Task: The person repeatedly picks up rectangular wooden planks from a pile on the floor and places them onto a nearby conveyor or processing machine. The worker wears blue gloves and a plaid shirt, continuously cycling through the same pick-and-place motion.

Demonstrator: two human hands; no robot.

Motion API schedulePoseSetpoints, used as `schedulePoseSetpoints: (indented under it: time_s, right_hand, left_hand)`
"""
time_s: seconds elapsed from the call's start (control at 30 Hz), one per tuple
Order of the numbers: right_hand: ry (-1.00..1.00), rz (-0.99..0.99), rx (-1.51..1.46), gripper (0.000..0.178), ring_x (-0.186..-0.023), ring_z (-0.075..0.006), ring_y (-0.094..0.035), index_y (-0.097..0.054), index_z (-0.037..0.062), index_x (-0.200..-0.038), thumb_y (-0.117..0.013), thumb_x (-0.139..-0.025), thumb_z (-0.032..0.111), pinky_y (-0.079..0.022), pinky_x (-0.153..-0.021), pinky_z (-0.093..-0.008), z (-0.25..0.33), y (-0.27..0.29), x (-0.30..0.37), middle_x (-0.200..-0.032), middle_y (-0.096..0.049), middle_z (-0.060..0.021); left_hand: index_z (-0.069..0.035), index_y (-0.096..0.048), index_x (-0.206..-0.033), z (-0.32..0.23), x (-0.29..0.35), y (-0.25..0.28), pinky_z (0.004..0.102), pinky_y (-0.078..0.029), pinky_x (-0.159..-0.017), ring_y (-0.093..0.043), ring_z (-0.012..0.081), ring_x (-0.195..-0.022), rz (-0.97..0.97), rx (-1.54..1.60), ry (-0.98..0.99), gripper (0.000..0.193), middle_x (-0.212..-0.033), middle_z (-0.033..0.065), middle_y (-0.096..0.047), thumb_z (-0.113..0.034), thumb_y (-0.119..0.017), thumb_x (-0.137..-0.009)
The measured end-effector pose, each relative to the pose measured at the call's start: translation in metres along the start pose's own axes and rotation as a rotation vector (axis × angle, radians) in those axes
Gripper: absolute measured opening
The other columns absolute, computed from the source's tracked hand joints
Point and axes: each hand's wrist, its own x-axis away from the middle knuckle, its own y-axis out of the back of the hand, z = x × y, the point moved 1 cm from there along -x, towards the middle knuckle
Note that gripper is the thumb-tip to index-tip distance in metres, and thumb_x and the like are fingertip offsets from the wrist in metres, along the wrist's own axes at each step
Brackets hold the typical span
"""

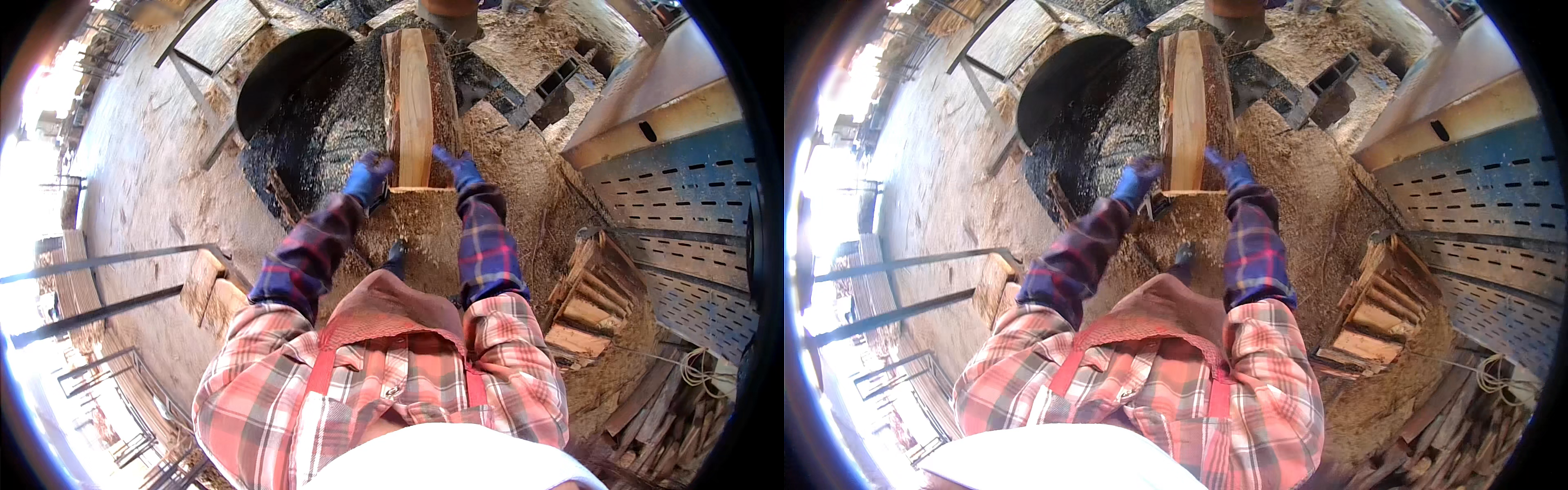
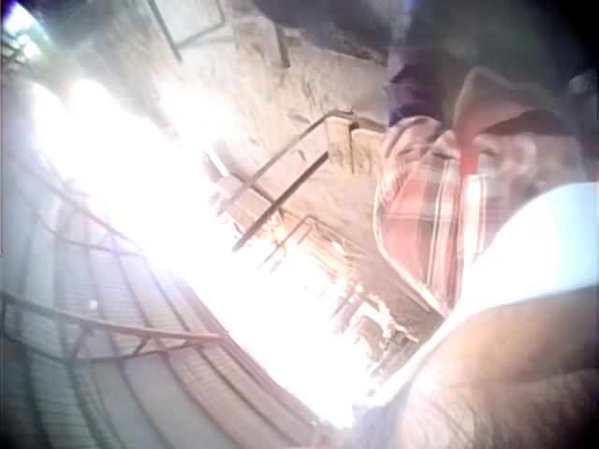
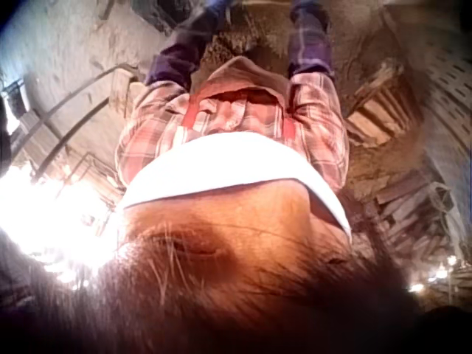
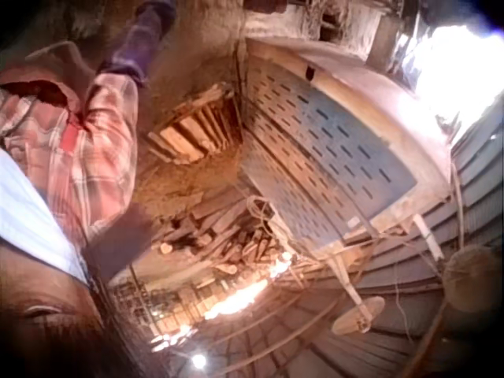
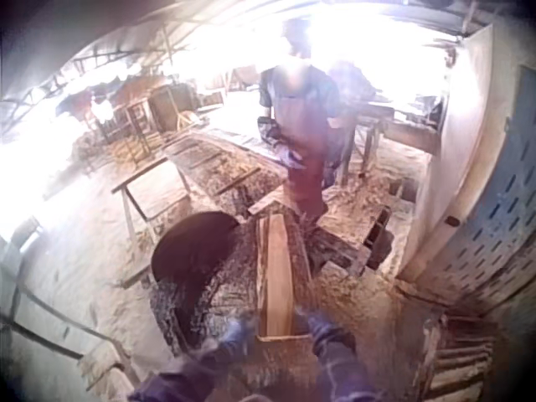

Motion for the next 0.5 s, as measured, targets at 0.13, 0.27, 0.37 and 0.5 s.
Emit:
schedulePoseSetpoints:
  time_s: [0.13,0.27,0.37,0.5]
  right_hand:
    - [0.261,-0.216,0.079,0.072,-0.105,-0.0236,-0.052,-0.054,0.0011,-0.119,-0.073,-0.069,0.049,-0.039,-0.093,-0.0374,-0.071,0.065,0.013,-0.119,-0.056,-0.0117]
    - [0.106,-0.134,0.341,0.075,-0.098,-0.0241,-0.054,-0.052,-0.0005,-0.119,-0.074,-0.067,0.048,-0.041,-0.089,-0.0369,0.001,0.050,0.184,-0.111,-0.059,-0.0138]
    - [0.047,-0.110,0.201,0.070,-0.100,-0.0220,-0.054,-0.047,-0.0024,-0.123,-0.075,-0.071,0.035,-0.042,-0.088,-0.0345,-0.125,0.125,0.252,-0.110,-0.059,-0.0129]
    - [0.073,-0.418,-0.362,0.055,-0.104,-0.0178,-0.053,-0.046,-0.0023,-0.124,-0.069,-0.079,0.021,-0.044,-0.090,-0.0323,-0.151,0.098,0.367,-0.112,-0.058,-0.0083]
  left_hand:
    - [0.005,-0.053,-0.113,-0.084,0.066,-0.096,0.0285,-0.047,-0.076,-0.060,0.0210,-0.090,0.177,-0.402,0.010,0.039,-0.099,0.0123,-0.063,-0.022,-0.057,-0.085]
    - [-0.004,-0.056,-0.111,0.047,0.044,0.016,0.0280,-0.048,-0.064,-0.058,0.0215,-0.076,0.556,0.710,0.641,0.036,-0.095,0.0113,-0.061,-0.031,-0.047,-0.089]
    - [-0.007,-0.057,-0.113,0.025,0.029,-0.080,0.0380,-0.048,-0.079,-0.059,0.0208,-0.091,0.690,0.934,0.692,0.040,-0.099,0.0075,-0.063,-0.037,-0.047,-0.089]
    - [-0.005,-0.056,-0.113,-0.052,0.064,-0.231,0.0410,-0.045,-0.088,-0.056,0.0260,-0.101,0.734,0.888,0.831,0.041,-0.111,0.0092,-0.060,-0.035,-0.053,-0.085]
